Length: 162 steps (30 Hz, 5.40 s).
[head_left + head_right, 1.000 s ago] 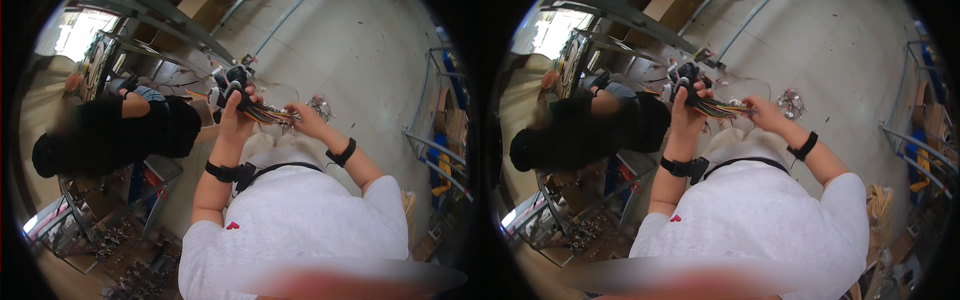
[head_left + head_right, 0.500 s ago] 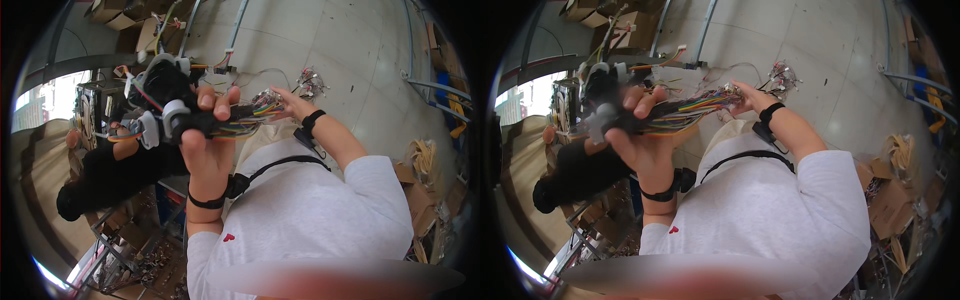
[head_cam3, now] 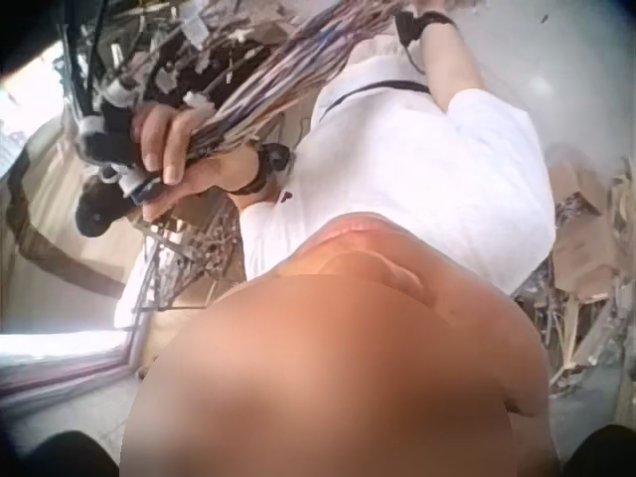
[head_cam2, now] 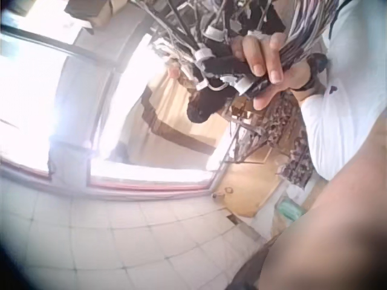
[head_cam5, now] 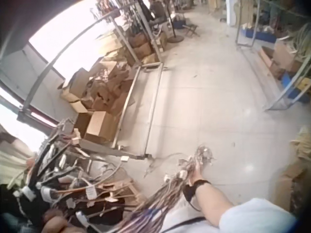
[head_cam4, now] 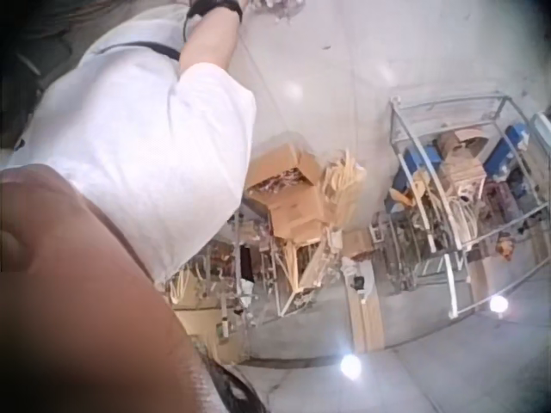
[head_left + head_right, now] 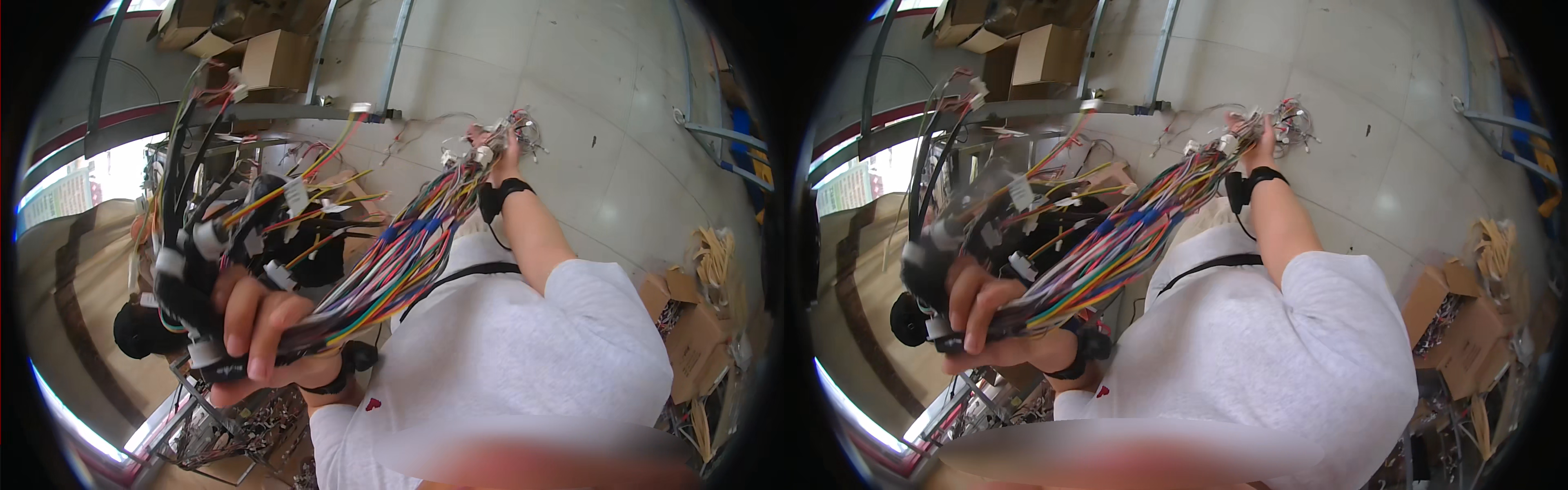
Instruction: Inspecting and organizing a colorful wire harness in a factory environment.
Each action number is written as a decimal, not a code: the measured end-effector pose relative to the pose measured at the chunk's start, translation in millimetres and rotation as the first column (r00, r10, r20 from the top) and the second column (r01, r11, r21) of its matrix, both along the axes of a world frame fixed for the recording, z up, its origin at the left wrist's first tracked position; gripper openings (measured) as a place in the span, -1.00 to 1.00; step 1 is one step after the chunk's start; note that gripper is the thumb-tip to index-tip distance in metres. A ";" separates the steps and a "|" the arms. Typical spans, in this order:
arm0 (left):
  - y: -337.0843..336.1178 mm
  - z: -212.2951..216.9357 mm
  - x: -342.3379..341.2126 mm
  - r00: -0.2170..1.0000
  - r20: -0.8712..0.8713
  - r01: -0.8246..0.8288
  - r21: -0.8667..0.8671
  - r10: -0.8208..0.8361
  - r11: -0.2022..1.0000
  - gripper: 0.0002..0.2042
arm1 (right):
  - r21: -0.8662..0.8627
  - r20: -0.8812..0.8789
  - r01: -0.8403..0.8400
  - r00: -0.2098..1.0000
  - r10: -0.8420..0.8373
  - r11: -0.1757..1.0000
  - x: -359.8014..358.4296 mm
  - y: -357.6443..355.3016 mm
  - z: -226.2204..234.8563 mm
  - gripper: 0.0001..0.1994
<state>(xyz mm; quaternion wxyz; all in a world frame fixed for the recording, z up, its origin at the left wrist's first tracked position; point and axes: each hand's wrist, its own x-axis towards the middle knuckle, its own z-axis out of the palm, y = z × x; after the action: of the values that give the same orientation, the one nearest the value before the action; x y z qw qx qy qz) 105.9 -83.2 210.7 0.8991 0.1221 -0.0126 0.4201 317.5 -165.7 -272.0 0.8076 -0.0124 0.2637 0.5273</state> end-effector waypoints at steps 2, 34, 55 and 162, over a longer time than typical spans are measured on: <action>5.1 -4.2 -26.5 1.000 0.009 0.006 0.026 -0.007 1.000 -0.39 | 0.386 -0.176 0.047 0.984 0.023 0.921 2.0 1.2 9.5 -0.26; 77.3 -84.7 -127.1 1.000 0.003 -0.012 -0.017 0.012 1.000 -0.50 | 0.172 0.787 0.083 0.587 -0.188 0.982 137.1 -72.8 386.3 -0.35; 49.3 -50.8 -93.6 0.873 -0.465 -0.196 -0.053 0.149 0.979 -0.80 | -0.761 -0.051 -0.264 0.935 0.351 0.592 15.4 -127.7 34.1 -0.46; 115.1 -94.3 -33.4 0.822 -0.568 -0.176 -0.189 0.039 0.966 -0.81 | -0.598 0.766 -0.325 -0.501 0.402 0.733 -25.8 77.3 301.3 -0.82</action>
<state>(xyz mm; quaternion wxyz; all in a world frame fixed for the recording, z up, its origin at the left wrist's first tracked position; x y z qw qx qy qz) 72.5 31.9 116.4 0.8458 0.1341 0.3077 0.4146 291.7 -88.4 29.3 0.4175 -0.5365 -0.4948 0.5413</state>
